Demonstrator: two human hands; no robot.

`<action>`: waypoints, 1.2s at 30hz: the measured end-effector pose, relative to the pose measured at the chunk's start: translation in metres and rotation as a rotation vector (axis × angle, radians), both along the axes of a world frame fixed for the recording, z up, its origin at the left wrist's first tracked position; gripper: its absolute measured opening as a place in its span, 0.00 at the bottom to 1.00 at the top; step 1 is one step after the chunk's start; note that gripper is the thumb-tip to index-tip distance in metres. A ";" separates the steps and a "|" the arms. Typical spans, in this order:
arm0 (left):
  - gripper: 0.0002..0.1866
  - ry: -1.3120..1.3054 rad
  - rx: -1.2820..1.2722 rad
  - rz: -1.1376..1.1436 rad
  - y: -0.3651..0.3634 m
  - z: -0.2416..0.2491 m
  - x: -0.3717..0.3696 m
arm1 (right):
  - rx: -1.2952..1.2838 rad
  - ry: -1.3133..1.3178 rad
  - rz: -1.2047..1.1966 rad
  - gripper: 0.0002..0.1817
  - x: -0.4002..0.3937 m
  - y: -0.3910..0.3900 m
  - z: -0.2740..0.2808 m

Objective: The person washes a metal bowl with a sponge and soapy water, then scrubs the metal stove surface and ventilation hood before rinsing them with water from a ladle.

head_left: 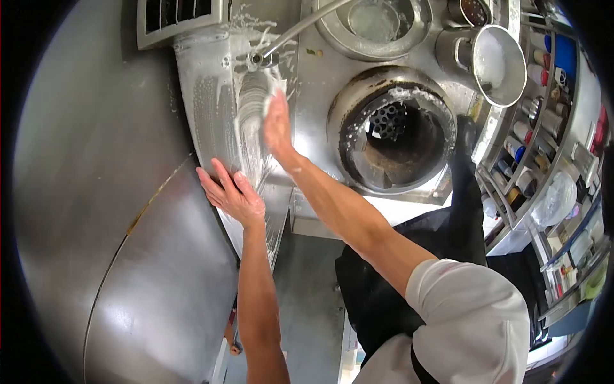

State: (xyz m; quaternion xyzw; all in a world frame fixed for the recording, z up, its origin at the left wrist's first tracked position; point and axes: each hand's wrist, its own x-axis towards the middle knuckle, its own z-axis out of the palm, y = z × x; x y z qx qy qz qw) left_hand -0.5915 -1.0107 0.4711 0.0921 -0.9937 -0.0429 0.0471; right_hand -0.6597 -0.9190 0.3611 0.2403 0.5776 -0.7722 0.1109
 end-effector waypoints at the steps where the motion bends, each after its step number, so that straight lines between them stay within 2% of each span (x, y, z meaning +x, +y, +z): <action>1: 0.30 0.011 -0.007 -0.035 -0.001 0.000 0.000 | -0.076 -0.170 -0.048 0.31 0.012 -0.007 -0.018; 2: 0.30 0.005 -0.002 -0.051 -0.005 0.001 -0.001 | -0.073 -0.175 -0.065 0.31 0.026 -0.016 0.000; 4: 0.30 -0.007 -0.068 -0.047 -0.007 -0.004 0.002 | 0.274 0.108 -0.033 0.30 0.054 -0.034 0.043; 7: 0.30 -0.028 -0.062 -0.052 -0.002 -0.007 0.000 | 0.368 0.236 -0.187 0.27 -0.017 -0.019 0.013; 8: 0.30 -0.013 -0.062 -0.064 -0.002 0.000 0.001 | 0.200 0.238 -0.242 0.27 -0.028 -0.017 -0.033; 10: 0.30 -0.024 -0.036 -0.073 -0.001 -0.002 -0.001 | -0.272 0.156 -0.427 0.27 -0.015 -0.021 -0.064; 11: 0.30 -0.025 -0.044 -0.075 -0.004 -0.002 0.000 | 0.076 -0.062 -0.058 0.27 0.021 -0.042 -0.078; 14: 0.30 -0.027 0.018 -0.091 0.001 0.001 0.000 | 0.200 -0.226 -0.004 0.29 0.101 -0.108 -0.056; 17: 0.30 -0.075 -0.032 -0.083 -0.002 0.002 -0.001 | 0.257 0.106 -0.076 0.30 0.002 -0.021 0.015; 19: 0.29 -0.089 -0.006 -0.085 0.001 0.005 -0.004 | 0.389 0.128 -0.205 0.30 -0.039 -0.022 -0.082; 20: 0.29 -0.084 0.020 -0.063 0.004 0.002 -0.004 | -0.003 -0.244 -0.306 0.27 -0.063 -0.003 -0.102; 21: 0.29 -0.080 0.008 -0.104 0.001 0.001 -0.003 | -0.072 -0.448 -0.305 0.20 -0.030 -0.023 -0.158; 23: 0.29 -0.083 -0.019 -0.152 -0.013 0.004 0.003 | -0.106 -0.693 -0.108 0.22 0.082 -0.072 -0.147; 24: 0.29 -0.033 -0.018 -0.171 -0.009 -0.005 0.000 | -0.267 -0.792 -0.169 0.24 0.155 -0.129 -0.166; 26: 0.29 -0.038 -0.012 -0.178 -0.004 0.001 -0.003 | -0.286 -0.793 -0.065 0.26 0.134 -0.075 -0.031; 27: 0.29 -0.044 0.000 -0.175 -0.002 0.000 -0.003 | -0.131 -0.665 0.239 0.26 0.105 -0.066 -0.027; 28: 0.29 -0.047 0.000 -0.169 -0.003 -0.001 -0.003 | 0.130 -0.403 0.109 0.27 0.072 -0.065 -0.043; 29: 0.30 -0.067 -0.017 -0.162 -0.006 -0.002 -0.003 | 0.215 -0.224 -0.020 0.28 0.026 -0.049 -0.065; 31: 0.30 -0.077 -0.021 -0.152 -0.004 -0.003 -0.004 | 0.158 -0.030 -0.244 0.29 -0.071 -0.003 -0.124; 32: 0.30 -0.095 -0.018 -0.144 -0.003 -0.002 -0.003 | 0.030 -0.075 -0.291 0.30 -0.093 0.009 -0.158; 33: 0.30 -0.113 -0.033 -0.152 -0.006 0.001 -0.002 | -0.076 -0.191 -0.297 0.32 -0.081 0.001 -0.189; 36: 0.30 -0.092 -0.016 -0.189 -0.005 -0.003 -0.003 | -0.442 -0.761 -0.075 0.28 0.087 -0.058 -0.203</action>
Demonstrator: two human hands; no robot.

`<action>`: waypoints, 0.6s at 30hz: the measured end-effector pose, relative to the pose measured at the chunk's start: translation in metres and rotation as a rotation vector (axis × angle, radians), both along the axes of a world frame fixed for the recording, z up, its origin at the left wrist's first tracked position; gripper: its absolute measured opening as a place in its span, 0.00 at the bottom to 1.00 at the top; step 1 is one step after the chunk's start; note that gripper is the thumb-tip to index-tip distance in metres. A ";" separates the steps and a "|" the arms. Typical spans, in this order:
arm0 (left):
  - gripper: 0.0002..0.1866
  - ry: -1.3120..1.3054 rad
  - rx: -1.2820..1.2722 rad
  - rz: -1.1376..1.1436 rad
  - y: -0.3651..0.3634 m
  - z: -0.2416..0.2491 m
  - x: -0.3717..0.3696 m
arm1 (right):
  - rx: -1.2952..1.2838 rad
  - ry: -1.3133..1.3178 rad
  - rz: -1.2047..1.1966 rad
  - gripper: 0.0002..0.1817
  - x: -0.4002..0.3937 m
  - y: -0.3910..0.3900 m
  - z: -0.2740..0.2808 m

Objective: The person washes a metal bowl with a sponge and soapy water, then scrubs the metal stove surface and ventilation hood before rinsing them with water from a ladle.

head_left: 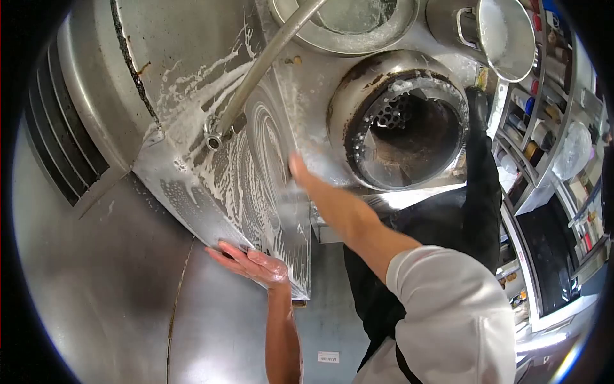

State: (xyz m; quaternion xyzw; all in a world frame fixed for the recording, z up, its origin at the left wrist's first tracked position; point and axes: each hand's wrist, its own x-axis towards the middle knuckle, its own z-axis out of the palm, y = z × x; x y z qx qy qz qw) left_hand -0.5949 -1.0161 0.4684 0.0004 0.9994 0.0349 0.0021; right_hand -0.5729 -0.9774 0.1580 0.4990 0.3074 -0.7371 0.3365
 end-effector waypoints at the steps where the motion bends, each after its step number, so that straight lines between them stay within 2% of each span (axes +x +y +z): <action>1: 0.30 -0.004 0.013 -0.015 -0.001 0.001 0.001 | -0.077 -0.089 -0.009 0.29 0.044 -0.015 0.020; 3: 0.30 0.004 0.042 -0.030 0.001 0.002 -0.001 | -0.059 -0.037 0.074 0.31 0.055 -0.011 0.077; 4: 0.30 0.001 0.034 -0.030 0.002 0.004 -0.002 | 0.060 0.106 0.167 0.32 0.028 0.002 0.089; 5: 0.30 0.002 0.023 -0.030 0.004 0.002 -0.003 | 0.226 0.277 0.178 0.34 -0.012 0.015 0.081; 7: 0.30 -0.004 0.011 -0.027 0.007 -0.001 -0.006 | 0.621 0.574 0.017 0.33 -0.116 0.037 0.043; 8: 0.30 -0.023 -0.015 -0.034 0.003 0.002 -0.003 | 0.595 0.690 -0.160 0.32 -0.173 0.062 0.019; 9: 0.30 -0.055 -0.037 -0.028 0.001 0.007 0.004 | 0.497 0.606 -0.194 0.32 -0.190 0.069 -0.019; 10: 0.30 -0.069 -0.023 -0.033 -0.003 0.013 0.005 | 0.357 0.396 -0.152 0.31 -0.174 0.066 -0.037; 12: 0.30 -0.011 0.045 -0.023 0.001 0.000 -0.002 | 0.130 0.033 0.041 0.31 -0.079 0.015 -0.069; 14: 0.30 -0.029 0.016 -0.044 -0.007 0.006 -0.002 | -0.030 -0.055 -0.083 0.31 0.058 -0.053 -0.040; 15: 0.30 -0.032 0.008 -0.056 -0.011 0.005 0.001 | -0.190 -0.149 -0.166 0.33 0.068 -0.044 0.024; 17: 0.29 -0.005 0.013 -0.020 -0.003 0.002 0.003 | -0.479 -0.387 -0.312 0.44 0.086 -0.023 0.162; 18: 0.29 0.014 0.022 -0.003 0.000 0.001 0.002 | -0.348 -0.186 -0.163 0.44 0.055 -0.010 0.187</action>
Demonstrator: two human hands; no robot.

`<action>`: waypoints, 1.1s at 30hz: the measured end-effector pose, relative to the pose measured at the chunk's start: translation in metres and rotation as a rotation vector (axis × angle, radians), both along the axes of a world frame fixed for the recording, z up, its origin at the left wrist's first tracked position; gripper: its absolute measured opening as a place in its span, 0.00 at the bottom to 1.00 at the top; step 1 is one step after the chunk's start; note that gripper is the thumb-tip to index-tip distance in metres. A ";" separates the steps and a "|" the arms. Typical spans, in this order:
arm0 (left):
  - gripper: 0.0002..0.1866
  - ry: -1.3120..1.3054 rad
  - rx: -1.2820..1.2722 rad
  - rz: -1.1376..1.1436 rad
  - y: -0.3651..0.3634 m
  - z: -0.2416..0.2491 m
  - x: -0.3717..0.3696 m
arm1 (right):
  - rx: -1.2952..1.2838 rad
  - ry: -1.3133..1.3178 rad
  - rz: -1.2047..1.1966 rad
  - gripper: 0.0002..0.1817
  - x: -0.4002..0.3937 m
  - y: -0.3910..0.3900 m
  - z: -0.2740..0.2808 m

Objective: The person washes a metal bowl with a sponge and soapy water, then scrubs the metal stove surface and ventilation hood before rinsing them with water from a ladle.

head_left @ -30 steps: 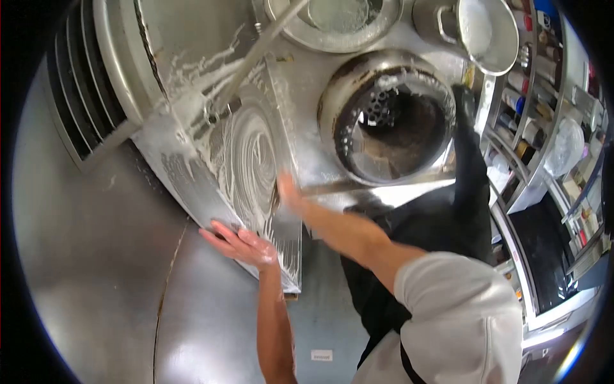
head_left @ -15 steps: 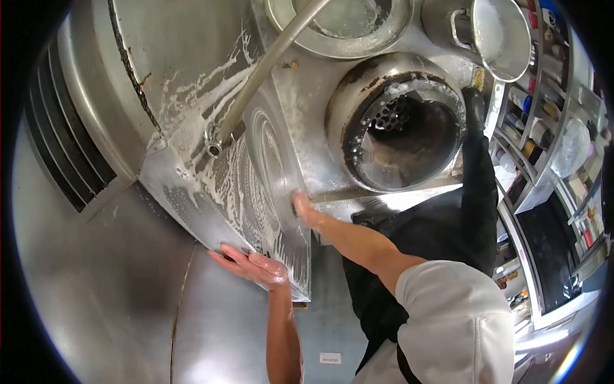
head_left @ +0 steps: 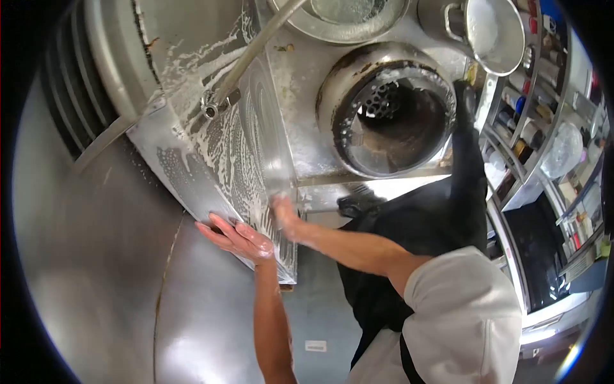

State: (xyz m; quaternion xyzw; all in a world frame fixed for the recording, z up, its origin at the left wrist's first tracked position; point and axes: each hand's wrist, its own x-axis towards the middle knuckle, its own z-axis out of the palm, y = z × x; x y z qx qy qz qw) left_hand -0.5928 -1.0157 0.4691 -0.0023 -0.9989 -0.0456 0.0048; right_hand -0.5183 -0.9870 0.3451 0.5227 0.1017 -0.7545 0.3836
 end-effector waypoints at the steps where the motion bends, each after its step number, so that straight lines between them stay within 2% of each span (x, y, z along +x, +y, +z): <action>1: 0.29 0.000 0.009 0.014 -0.001 -0.001 0.000 | 0.172 0.201 0.157 0.43 -0.032 0.014 0.025; 2: 0.29 -0.010 0.018 0.020 -0.003 0.002 0.000 | 0.361 0.358 0.305 0.43 -0.064 0.028 0.050; 3: 0.28 0.006 0.024 0.029 -0.001 0.002 -0.001 | 0.467 0.522 0.281 0.42 -0.103 0.050 0.050; 5: 0.28 0.037 0.016 0.012 -0.005 -0.004 -0.003 | 0.746 0.877 0.095 0.40 -0.163 0.065 0.004; 6: 0.28 0.056 0.008 -0.012 -0.005 -0.002 0.001 | 0.734 0.862 0.100 0.40 -0.138 0.053 0.002; 8: 0.28 0.027 0.003 0.042 0.000 0.006 0.002 | 0.681 0.641 0.140 0.37 -0.080 0.026 -0.005; 9: 0.28 0.032 0.041 0.048 0.001 0.004 0.000 | 0.750 0.702 0.261 0.36 -0.041 0.015 0.031; 10: 0.29 0.040 0.074 0.059 0.001 0.001 -0.001 | 0.766 0.721 0.253 0.36 -0.031 0.025 0.046; 11: 0.29 0.013 0.030 0.090 -0.006 -0.002 0.003 | 0.720 0.890 0.271 0.36 -0.021 0.034 0.062; 12: 0.29 0.013 0.028 0.077 -0.003 -0.002 0.002 | 0.667 1.044 0.287 0.36 -0.024 0.044 0.080; 13: 0.29 0.022 0.035 0.070 -0.003 -0.003 0.005 | 0.775 1.124 0.204 0.36 -0.052 0.052 0.062; 16: 0.29 0.044 0.032 0.066 -0.003 -0.005 0.007 | 0.832 0.995 0.029 0.35 -0.138 0.068 0.026; 17: 0.29 0.031 0.035 0.061 -0.003 -0.002 0.007 | 0.820 0.985 0.022 0.35 -0.117 0.057 0.038; 19: 0.29 0.048 0.077 -0.008 -0.015 0.000 0.004 | 0.944 1.179 0.006 0.34 -0.078 0.039 0.063; 20: 0.29 0.072 0.092 -0.009 -0.015 -0.006 -0.001 | 0.960 1.203 0.003 0.34 -0.096 0.050 0.061; 22: 0.28 0.090 0.173 -0.025 -0.017 -0.004 0.004 | 1.096 1.424 -0.088 0.31 -0.143 0.074 0.078; 23: 0.27 0.063 0.131 0.040 -0.013 -0.004 0.005 | 1.143 1.336 -0.165 0.29 -0.173 0.078 0.078; 24: 0.27 0.054 0.115 0.049 -0.013 -0.001 0.007 | 1.124 1.329 -0.163 0.29 -0.170 0.068 0.081; 26: 0.26 0.027 0.063 0.084 -0.004 0.004 0.005 | 0.916 0.793 -0.266 0.29 -0.171 0.063 0.085; 27: 0.26 0.045 0.105 0.066 0.000 0.005 0.003 | 1.005 0.725 -0.160 0.27 -0.162 0.058 0.091; 28: 0.26 0.049 0.118 0.054 0.001 0.004 0.001 | 1.022 0.725 -0.168 0.27 -0.153 0.057 0.089; 30: 0.25 0.028 0.204 0.103 -0.002 0.001 0.000 | 1.105 1.133 -0.188 0.25 -0.143 0.067 0.093; 31: 0.25 0.056 0.036 0.032 -0.006 0.001 0.002 | 1.120 1.184 -0.238 0.23 -0.156 0.071 0.079; 32: 0.25 0.050 0.024 0.034 -0.006 0.002 0.002 | 1.108 1.177 -0.240 0.23 -0.168 0.070 0.052; 33: 0.25 0.068 0.056 0.032 -0.005 0.002 0.000 | 1.047 0.978 -0.122 0.23 -0.172 0.065 0.018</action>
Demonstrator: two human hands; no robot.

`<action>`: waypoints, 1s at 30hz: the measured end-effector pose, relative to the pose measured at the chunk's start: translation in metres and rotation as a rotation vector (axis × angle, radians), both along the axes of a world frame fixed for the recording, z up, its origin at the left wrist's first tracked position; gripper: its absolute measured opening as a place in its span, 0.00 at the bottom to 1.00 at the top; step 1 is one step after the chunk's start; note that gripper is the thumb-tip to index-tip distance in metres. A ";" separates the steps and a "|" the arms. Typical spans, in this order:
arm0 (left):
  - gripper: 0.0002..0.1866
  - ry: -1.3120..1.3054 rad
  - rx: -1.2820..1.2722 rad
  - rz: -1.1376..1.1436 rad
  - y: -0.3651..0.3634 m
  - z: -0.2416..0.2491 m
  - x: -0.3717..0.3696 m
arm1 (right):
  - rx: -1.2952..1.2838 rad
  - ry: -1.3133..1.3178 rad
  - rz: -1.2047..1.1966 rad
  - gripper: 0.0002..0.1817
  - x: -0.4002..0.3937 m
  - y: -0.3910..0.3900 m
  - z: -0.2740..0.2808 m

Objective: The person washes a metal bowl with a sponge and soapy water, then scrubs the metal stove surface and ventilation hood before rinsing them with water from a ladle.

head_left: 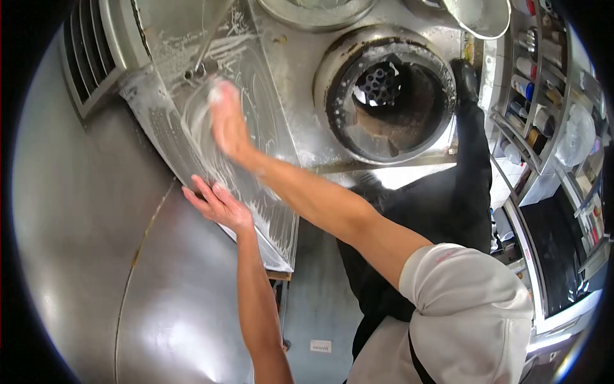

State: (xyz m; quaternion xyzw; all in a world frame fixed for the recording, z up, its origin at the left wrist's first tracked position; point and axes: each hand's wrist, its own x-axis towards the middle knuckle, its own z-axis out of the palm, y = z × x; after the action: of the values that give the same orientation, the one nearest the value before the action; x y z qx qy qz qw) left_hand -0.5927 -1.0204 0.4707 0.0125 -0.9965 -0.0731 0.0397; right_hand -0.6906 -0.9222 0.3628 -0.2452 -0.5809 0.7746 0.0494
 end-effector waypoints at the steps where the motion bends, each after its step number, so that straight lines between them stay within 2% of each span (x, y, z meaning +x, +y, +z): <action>1: 0.26 0.018 0.038 0.000 0.002 -0.002 0.002 | -0.045 -0.226 0.029 0.24 0.006 -0.005 -0.018; 2: 0.26 0.025 -0.008 -0.021 0.000 -0.001 0.002 | -0.154 -0.427 0.046 0.25 0.020 -0.005 -0.016; 3: 0.26 0.015 0.004 -0.023 -0.004 0.002 0.004 | -0.143 -0.437 0.041 0.25 0.043 -0.022 0.001; 5: 0.26 0.010 -0.058 0.011 -0.009 -0.006 0.004 | 0.018 -0.115 -0.111 0.28 0.087 -0.064 0.032; 6: 0.25 0.017 0.078 0.051 -0.011 -0.013 0.006 | 0.024 -0.101 -0.102 0.28 0.077 -0.047 0.033; 7: 0.25 0.031 0.214 0.090 -0.014 -0.019 0.009 | 0.092 0.076 -0.003 0.29 0.061 -0.020 0.044; 8: 0.25 0.027 0.187 0.055 -0.008 -0.012 0.004 | 0.150 0.237 0.090 0.31 0.049 -0.005 0.046; 10: 0.24 0.026 0.176 0.042 0.000 -0.004 0.005 | -0.296 -0.001 0.032 0.34 0.021 0.004 0.000; 12: 0.24 0.067 0.156 0.021 -0.006 -0.011 0.001 | -0.160 -0.408 0.008 0.35 0.099 -0.053 -0.056; 13: 0.24 0.069 0.142 -0.012 -0.008 -0.009 0.002 | -0.218 -0.575 0.089 0.34 0.156 -0.081 -0.059; 14: 0.25 0.061 0.132 0.002 -0.002 -0.006 0.002 | -0.270 -0.751 0.169 0.34 0.212 -0.102 -0.039; 16: 0.25 0.048 0.121 0.043 0.003 -0.004 0.004 | -0.347 -0.693 0.279 0.34 0.257 -0.107 0.044; 17: 0.25 0.042 0.098 0.073 0.001 0.000 0.007 | -0.342 -0.684 0.294 0.34 0.242 -0.095 0.060; 19: 0.25 0.045 0.132 0.116 -0.009 0.006 0.021 | -0.039 -0.108 0.197 0.35 0.182 -0.068 0.065; 21: 0.26 0.032 0.084 0.036 -0.037 -0.003 0.059 | 0.227 0.099 0.104 0.34 0.111 -0.045 0.029; 23: 0.33 0.017 -0.085 0.119 -0.050 -0.005 0.118 | 0.123 -0.082 -0.070 0.32 0.080 -0.018 0.014; 24: 0.33 0.033 -0.075 0.119 -0.048 -0.001 0.129 | -0.257 -0.122 -0.122 0.33 0.066 -0.005 0.013; 25: 0.38 -0.006 -0.140 0.122 -0.044 0.003 0.139 | -0.638 -0.165 -0.160 0.34 0.055 0.008 0.014; 26: 0.42 -0.051 -0.212 0.126 -0.043 0.008 0.147 | -0.576 -0.063 -0.275 0.38 0.044 0.031 0.029; 27: 0.42 -0.040 -0.214 0.131 -0.046 0.010 0.149 | -0.518 0.043 -0.393 0.42 0.029 0.047 0.043; 28: 0.45 -0.042 -0.205 0.134 -0.047 0.007 0.148 | -0.520 0.057 -0.389 0.42 0.008 0.045 0.040; 29: 0.47 -0.049 -0.195 0.131 -0.046 0.005 0.145 | -0.110 0.085 -0.278 0.45 -0.014 0.044 0.033; 30: 0.46 -0.034 -0.192 0.116 -0.046 0.007 0.145 | 0.066 0.139 -0.199 0.48 -0.031 0.035 0.029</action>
State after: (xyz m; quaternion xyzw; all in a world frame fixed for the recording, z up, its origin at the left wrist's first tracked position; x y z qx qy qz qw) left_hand -0.4482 -1.0662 0.4773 0.0674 -0.9970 0.0254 0.0278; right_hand -0.7212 -0.8871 0.3916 -0.2457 -0.5741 0.7614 0.1742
